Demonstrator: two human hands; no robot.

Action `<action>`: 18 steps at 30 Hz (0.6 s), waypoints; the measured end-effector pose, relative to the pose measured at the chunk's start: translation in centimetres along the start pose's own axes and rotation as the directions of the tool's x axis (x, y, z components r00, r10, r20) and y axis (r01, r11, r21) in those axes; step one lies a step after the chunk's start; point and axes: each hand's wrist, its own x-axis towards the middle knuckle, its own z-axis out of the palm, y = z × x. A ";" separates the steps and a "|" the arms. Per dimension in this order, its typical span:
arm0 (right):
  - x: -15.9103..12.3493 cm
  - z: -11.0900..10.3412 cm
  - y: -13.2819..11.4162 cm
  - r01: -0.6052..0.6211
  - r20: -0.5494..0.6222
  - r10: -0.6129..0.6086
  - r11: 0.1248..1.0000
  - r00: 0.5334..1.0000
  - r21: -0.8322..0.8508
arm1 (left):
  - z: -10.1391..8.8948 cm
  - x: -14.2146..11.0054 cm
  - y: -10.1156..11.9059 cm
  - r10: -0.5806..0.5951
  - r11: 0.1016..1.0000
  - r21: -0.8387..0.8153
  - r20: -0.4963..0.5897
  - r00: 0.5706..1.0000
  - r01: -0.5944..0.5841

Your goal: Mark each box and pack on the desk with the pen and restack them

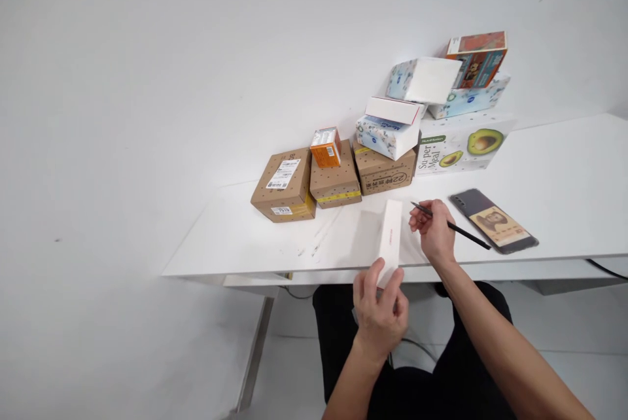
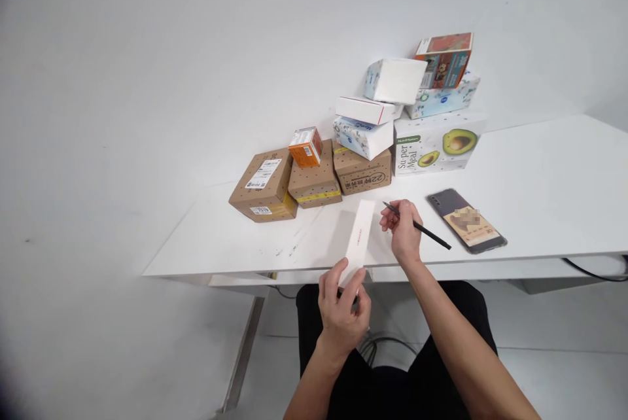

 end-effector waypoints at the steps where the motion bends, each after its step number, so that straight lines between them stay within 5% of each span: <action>1: 0.1 0.0 -0.3 0.019 -0.006 -0.019 1.000 1.000 -0.002 | 0.1 -0.3 0.1 0.004 1.000 0.010 0.010 1.000 -0.004; 8: 0.2 0.1 -2.3 0.181 -0.011 -0.187 0.963 0.982 -0.199 | 1.9 -1.1 1.5 0.082 0.997 -0.016 0.185 0.979 -0.080; 13: 0.8 0.0 -1.8 0.102 0.130 -0.065 0.947 0.989 -0.304 | 4.0 -0.7 2.6 0.123 0.992 -0.020 0.310 0.943 -0.123; 18: 1.0 -0.1 -0.6 0.016 0.084 0.016 0.930 0.996 -0.367 | 5.0 -0.9 3.5 0.130 0.991 -0.027 0.346 0.929 -0.128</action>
